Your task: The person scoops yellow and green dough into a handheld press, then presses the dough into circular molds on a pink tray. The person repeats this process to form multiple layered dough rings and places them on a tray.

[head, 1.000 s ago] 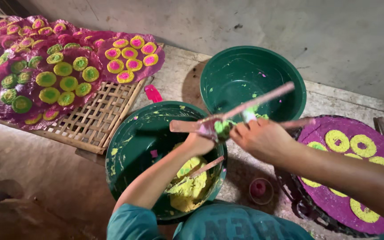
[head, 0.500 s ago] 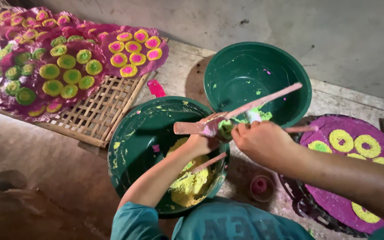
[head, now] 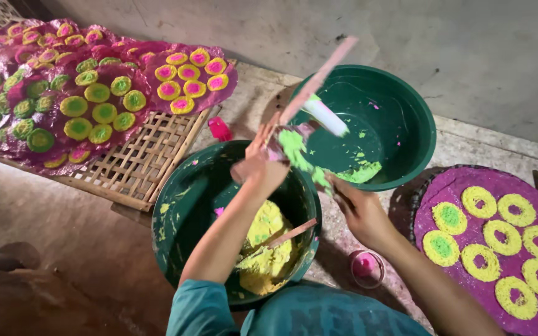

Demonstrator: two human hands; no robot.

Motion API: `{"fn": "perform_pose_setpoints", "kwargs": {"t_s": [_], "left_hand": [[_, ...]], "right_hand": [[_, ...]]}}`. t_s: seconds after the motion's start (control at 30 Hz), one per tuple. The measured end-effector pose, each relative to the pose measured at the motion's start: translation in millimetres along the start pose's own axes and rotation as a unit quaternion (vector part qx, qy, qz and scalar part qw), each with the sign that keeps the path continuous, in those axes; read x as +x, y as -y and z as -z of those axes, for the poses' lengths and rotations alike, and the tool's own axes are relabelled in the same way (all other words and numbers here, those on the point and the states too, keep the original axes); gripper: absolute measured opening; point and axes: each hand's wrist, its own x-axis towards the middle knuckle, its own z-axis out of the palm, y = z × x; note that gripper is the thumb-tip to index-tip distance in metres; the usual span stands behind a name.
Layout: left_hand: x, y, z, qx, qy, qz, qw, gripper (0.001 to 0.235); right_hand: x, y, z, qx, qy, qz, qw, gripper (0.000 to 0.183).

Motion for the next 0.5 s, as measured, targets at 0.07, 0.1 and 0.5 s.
{"fn": "perform_pose_setpoints", "kwargs": {"t_s": [0.07, 0.1, 0.5], "left_hand": [[1.3, 5.0, 3.1, -0.005, 0.019, 0.023, 1.000, 0.059], [3.1, 5.5, 3.5, -0.007, 0.029, 0.033, 0.999, 0.057], [-1.9, 56.2, -4.7, -0.323, -0.005, 0.267, 0.908, 0.030]], "right_hand": [[-2.7, -16.0, 8.2, 0.051, 0.058, -0.149, 0.986, 0.042], [1.6, -22.3, 12.0, 0.076, 0.087, -0.222, 0.968, 0.042], [1.9, -76.0, 12.9, -0.060, 0.053, -0.131, 0.988, 0.031]]}}
